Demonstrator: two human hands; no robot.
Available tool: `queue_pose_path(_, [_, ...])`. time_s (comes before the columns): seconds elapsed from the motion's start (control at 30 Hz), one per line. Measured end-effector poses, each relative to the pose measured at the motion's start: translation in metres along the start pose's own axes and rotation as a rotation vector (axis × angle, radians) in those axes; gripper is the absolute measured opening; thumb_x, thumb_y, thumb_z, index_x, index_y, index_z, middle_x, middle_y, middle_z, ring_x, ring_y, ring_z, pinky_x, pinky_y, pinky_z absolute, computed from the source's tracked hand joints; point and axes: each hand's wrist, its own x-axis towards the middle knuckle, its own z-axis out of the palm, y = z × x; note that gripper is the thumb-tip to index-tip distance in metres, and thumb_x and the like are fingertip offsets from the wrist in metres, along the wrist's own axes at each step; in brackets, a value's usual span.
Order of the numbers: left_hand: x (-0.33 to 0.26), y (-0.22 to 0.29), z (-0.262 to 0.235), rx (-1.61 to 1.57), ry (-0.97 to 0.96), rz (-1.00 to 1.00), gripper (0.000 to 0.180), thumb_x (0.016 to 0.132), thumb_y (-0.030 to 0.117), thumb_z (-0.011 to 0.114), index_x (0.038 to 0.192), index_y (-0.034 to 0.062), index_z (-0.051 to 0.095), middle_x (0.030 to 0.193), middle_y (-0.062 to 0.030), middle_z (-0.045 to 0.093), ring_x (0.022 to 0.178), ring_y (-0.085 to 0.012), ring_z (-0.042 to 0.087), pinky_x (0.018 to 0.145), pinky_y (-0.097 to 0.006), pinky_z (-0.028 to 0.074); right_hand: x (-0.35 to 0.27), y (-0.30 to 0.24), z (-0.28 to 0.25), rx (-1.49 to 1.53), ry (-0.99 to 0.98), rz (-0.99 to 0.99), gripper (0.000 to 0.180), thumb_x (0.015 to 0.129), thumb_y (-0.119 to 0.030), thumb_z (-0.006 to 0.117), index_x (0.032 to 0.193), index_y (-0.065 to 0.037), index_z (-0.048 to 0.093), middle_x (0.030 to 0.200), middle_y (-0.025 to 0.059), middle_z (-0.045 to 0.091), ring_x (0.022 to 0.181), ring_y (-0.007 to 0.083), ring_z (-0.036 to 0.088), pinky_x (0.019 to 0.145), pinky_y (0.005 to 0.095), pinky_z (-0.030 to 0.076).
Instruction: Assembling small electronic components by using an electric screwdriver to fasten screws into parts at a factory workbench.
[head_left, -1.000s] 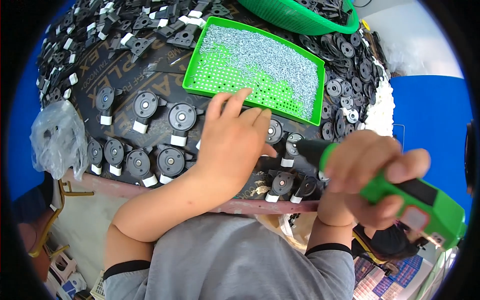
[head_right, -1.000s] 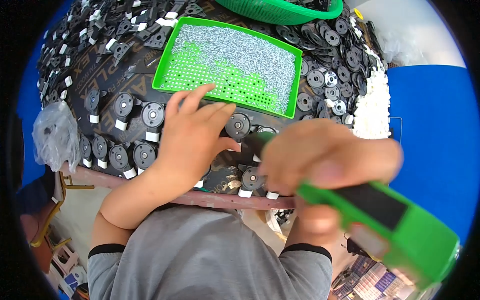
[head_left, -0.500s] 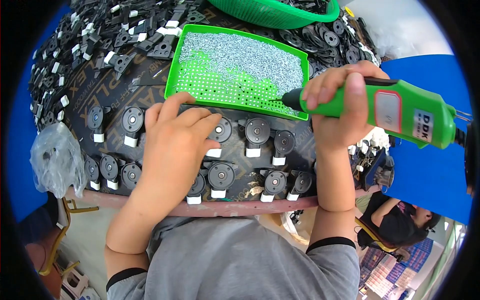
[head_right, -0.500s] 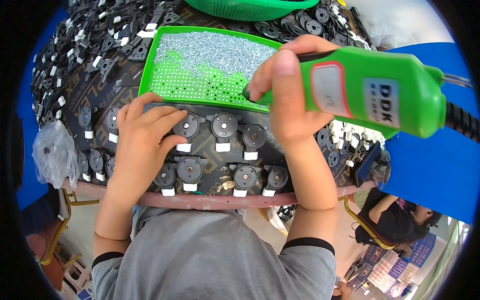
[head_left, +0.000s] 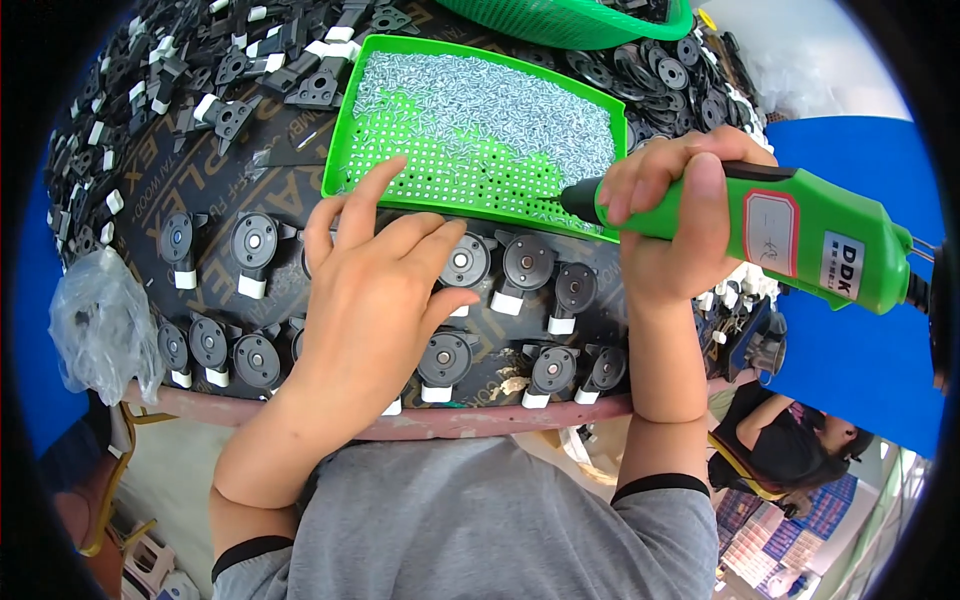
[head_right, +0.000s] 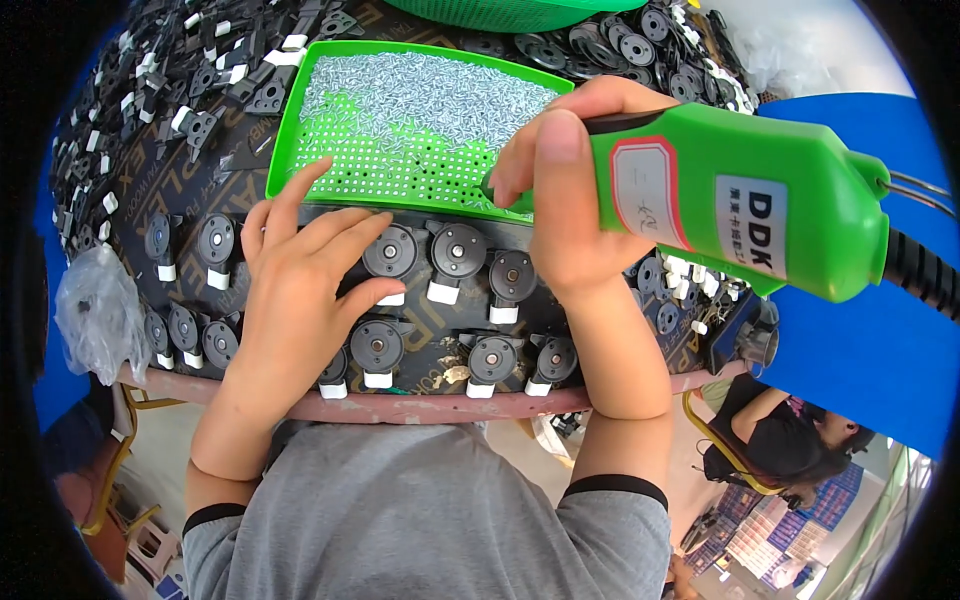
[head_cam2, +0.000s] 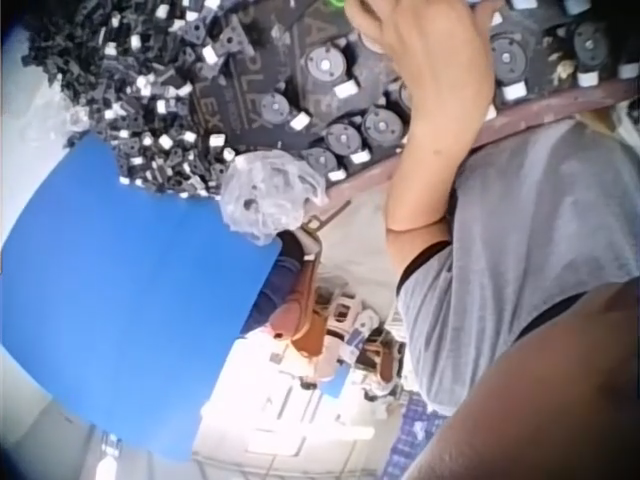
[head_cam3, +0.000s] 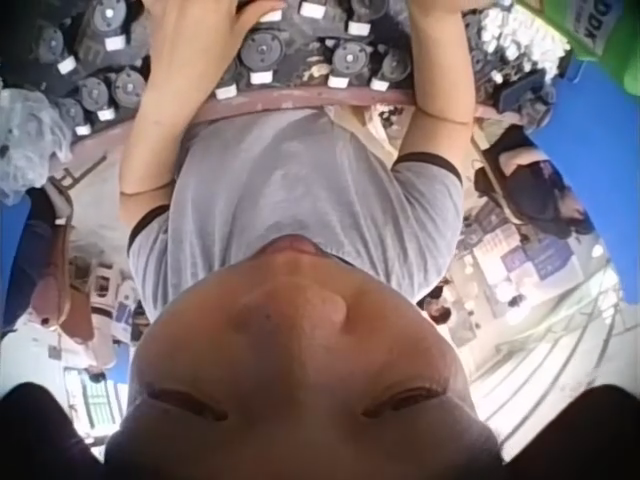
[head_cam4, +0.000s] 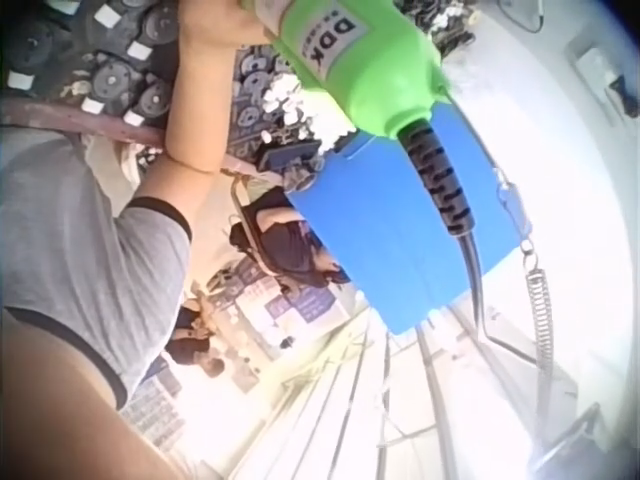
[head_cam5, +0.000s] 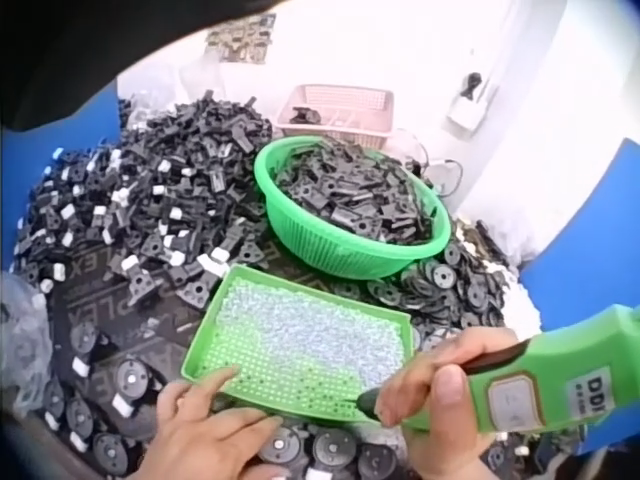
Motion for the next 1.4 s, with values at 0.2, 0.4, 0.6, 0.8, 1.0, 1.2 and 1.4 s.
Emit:
queue_pose_path(0.2, [0.003, -0.003, 0.004, -0.078, 0.001, 0.019, 0.045, 0.069, 0.023, 0.084, 0.110, 0.0080, 0.073, 0.109, -0.0054, 0.072, 0.140, -0.0319, 0.043, 0.114, -0.055, 0.024, 0.009, -0.049, -0.011, 0.184, -0.138, -0.023, 0.032, 0.105, -0.024, 0.034, 0.122, -0.006, 0.054, 0.070, 0.0069, 0.051, 0.054, 0.0187, 0.048, 0.051, 0.0343, 0.044])
queue_pose_path(0.4, [-0.002, -0.009, 0.006, -0.073, 0.002, -0.027, 0.044, 0.069, 0.021, 0.085, 0.110, 0.0089, 0.073, 0.108, -0.0053, 0.072, 0.140, -0.0319, 0.043, 0.117, -0.057, 0.021, -0.006, -0.060, 0.022, 0.182, -0.388, 0.062, 0.025, 0.104, -0.029, 0.048, 0.120, -0.010, 0.046, 0.077, 0.0084, 0.056, 0.058, 0.0206, 0.055, 0.056, 0.0369, 0.048])
queue_pose_path(0.6, [0.002, -0.005, 0.006, -0.105, -0.008, -0.023, 0.043, 0.069, 0.016, 0.085, 0.110, 0.0104, 0.072, 0.108, -0.0049, 0.072, 0.141, -0.0313, 0.042, 0.118, -0.056, 0.019, -0.003, -0.062, 0.032, 0.018, -0.330, 0.267, 0.029, 0.101, -0.033, 0.059, 0.111, -0.010, 0.045, 0.070, 0.0080, 0.055, 0.056, 0.0205, 0.056, 0.055, 0.0374, 0.050])
queue_pose_path(0.8, [0.004, -0.009, 0.008, -0.071, 0.049, 0.009, 0.038, 0.069, 0.016, 0.082, 0.104, 0.0062, 0.071, 0.097, -0.0058, 0.069, 0.136, -0.0319, 0.045, 0.117, -0.057, 0.021, -0.003, -0.056, 0.035, -0.091, -0.350, 0.197, 0.028, 0.102, -0.033, 0.059, 0.111, -0.010, 0.045, 0.069, 0.0074, 0.054, 0.055, 0.0197, 0.055, 0.054, 0.0365, 0.049])
queue_pose_path(1.0, [0.005, -0.004, 0.006, -0.080, 0.020, 0.003, 0.037, 0.067, 0.016, 0.082, 0.101, 0.0068, 0.072, 0.090, -0.0058, 0.068, 0.134, -0.0303, 0.047, 0.117, -0.057, 0.021, -0.002, -0.051, 0.030, -0.213, -0.369, 0.110, 0.027, 0.102, -0.032, 0.058, 0.112, -0.011, 0.044, 0.068, 0.0069, 0.053, 0.055, 0.0189, 0.054, 0.052, 0.0356, 0.048])
queue_pose_path(1.2, [0.002, -0.005, 0.006, -0.078, -0.022, -0.005, 0.046, 0.067, 0.023, 0.084, 0.109, 0.0087, 0.072, 0.101, -0.0049, 0.072, 0.138, -0.0318, 0.045, 0.117, -0.057, 0.019, 0.013, -0.047, 0.014, 0.235, -0.130, 0.050, 0.021, 0.103, -0.024, 0.045, 0.117, -0.009, 0.052, 0.070, 0.0079, 0.053, 0.054, 0.0187, 0.050, 0.051, 0.0354, 0.046])
queue_pose_path(1.4, [0.000, -0.008, 0.009, -0.117, 0.063, -0.001, 0.050, 0.066, 0.030, 0.084, 0.109, 0.0057, 0.073, 0.103, -0.0066, 0.074, 0.138, -0.0332, 0.045, 0.116, -0.057, 0.021, 0.010, 0.001, 0.016, 0.119, 0.040, -0.008, 0.014, 0.100, -0.007, 0.052, 0.109, 0.000, 0.044, 0.063, 0.0102, 0.053, 0.046, 0.0168, 0.050, 0.045, 0.0320, 0.047])
